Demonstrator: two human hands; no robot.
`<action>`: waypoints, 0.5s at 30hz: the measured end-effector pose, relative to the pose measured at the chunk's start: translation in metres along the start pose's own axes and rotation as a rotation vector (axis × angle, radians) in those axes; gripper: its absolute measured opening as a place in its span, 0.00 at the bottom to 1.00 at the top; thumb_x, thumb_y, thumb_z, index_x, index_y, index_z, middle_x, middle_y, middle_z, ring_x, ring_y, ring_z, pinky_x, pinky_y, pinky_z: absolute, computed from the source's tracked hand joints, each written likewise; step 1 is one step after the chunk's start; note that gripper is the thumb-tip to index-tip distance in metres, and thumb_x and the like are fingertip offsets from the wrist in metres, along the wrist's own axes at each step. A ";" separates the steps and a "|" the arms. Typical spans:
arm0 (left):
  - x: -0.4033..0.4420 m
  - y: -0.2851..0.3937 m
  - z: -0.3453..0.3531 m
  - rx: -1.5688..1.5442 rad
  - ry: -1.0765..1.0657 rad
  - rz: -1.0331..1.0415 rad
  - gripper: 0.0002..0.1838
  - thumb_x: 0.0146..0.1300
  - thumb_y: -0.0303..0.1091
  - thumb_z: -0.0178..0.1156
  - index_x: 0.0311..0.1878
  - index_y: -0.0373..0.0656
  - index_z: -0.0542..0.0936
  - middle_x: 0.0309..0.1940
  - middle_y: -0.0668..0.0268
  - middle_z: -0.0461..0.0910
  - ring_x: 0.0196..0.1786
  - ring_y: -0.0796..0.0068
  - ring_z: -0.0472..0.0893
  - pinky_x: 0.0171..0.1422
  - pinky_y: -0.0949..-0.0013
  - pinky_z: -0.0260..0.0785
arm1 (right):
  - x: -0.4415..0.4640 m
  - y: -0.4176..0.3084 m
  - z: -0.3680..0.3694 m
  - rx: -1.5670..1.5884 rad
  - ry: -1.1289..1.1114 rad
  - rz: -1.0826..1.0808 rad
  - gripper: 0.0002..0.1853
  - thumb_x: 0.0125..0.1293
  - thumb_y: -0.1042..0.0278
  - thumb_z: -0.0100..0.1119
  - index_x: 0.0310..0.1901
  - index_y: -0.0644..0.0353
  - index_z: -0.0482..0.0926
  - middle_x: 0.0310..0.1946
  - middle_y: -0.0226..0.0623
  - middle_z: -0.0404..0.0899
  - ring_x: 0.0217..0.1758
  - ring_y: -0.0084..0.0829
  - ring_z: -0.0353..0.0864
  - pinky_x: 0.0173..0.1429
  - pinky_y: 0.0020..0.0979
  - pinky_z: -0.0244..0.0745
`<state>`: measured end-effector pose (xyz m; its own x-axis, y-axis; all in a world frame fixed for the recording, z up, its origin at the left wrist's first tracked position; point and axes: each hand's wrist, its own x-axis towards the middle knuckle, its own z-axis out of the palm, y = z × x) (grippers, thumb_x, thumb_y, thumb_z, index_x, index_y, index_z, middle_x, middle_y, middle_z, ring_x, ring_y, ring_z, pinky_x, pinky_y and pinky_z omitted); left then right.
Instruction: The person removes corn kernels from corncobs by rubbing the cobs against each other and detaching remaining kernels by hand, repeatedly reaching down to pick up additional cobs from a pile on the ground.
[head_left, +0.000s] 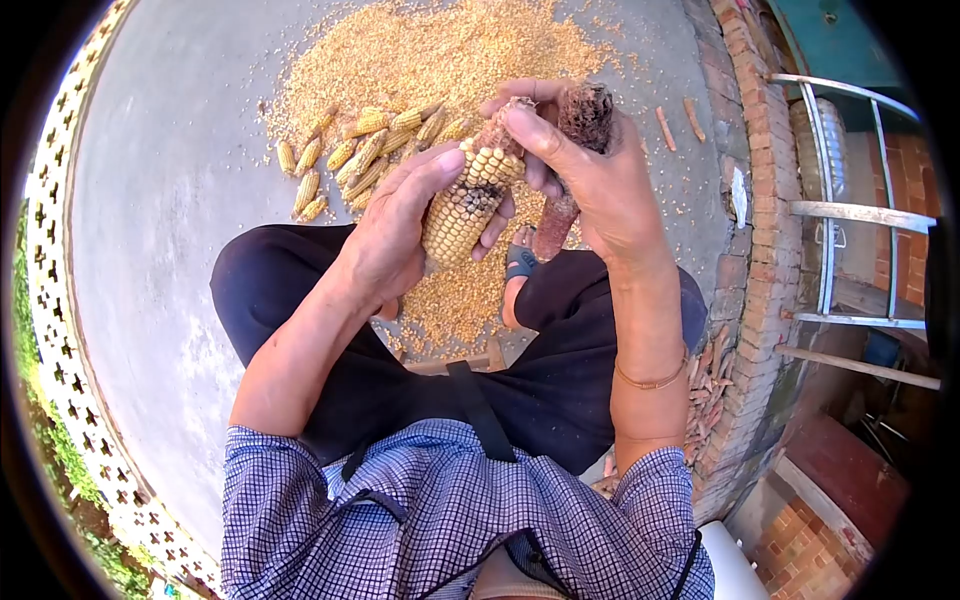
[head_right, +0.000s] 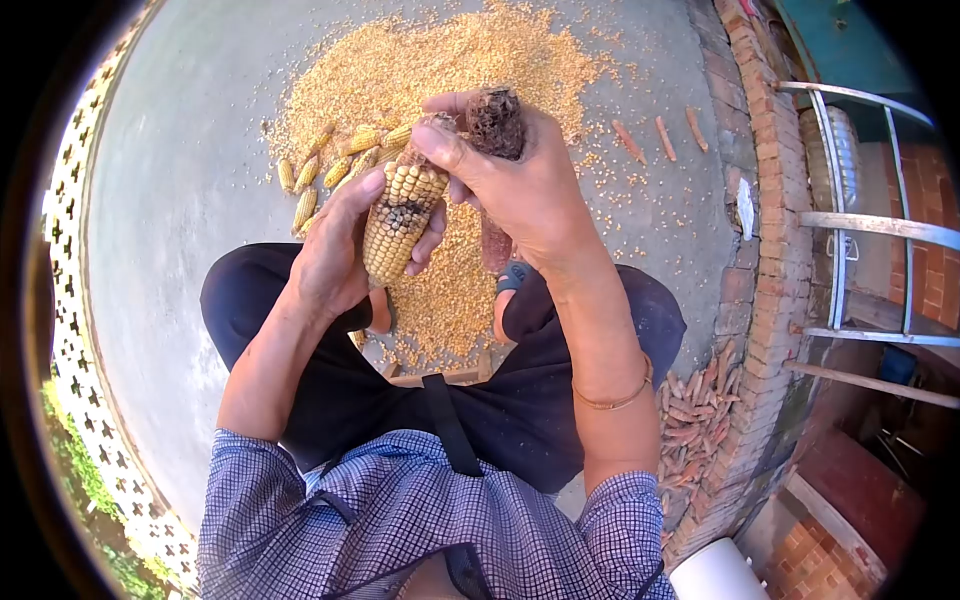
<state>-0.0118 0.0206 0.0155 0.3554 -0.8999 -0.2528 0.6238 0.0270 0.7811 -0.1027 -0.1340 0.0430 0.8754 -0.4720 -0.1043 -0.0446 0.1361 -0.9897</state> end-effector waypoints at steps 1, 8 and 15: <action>-0.001 0.001 0.000 -0.032 0.017 -0.013 0.25 0.75 0.50 0.44 0.58 0.35 0.71 0.37 0.56 0.78 0.30 0.73 0.77 0.29 0.72 0.70 | 0.000 -0.001 0.000 0.011 -0.033 -0.010 0.19 0.64 0.65 0.68 0.53 0.64 0.79 0.36 0.30 0.84 0.26 0.14 0.73 0.28 0.16 0.68; 0.000 0.001 -0.003 -0.037 0.118 -0.026 0.24 0.77 0.51 0.41 0.53 0.36 0.72 0.31 0.56 0.78 0.24 0.73 0.76 0.23 0.74 0.67 | 0.000 0.005 0.015 -0.002 -0.025 -0.122 0.19 0.59 0.71 0.73 0.50 0.64 0.78 0.32 0.27 0.81 0.35 0.14 0.78 0.38 0.21 0.76; -0.002 -0.004 0.000 0.003 0.138 -0.066 0.23 0.76 0.49 0.44 0.46 0.34 0.74 0.26 0.60 0.77 0.20 0.76 0.73 0.22 0.75 0.64 | 0.003 0.011 0.022 -0.100 0.080 -0.073 0.14 0.59 0.67 0.73 0.39 0.64 0.78 0.27 0.27 0.79 0.33 0.14 0.77 0.36 0.20 0.73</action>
<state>-0.0148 0.0226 0.0133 0.4059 -0.8315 -0.3792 0.6471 -0.0315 0.7617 -0.0898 -0.1152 0.0338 0.8371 -0.5460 -0.0356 -0.0335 0.0138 -0.9993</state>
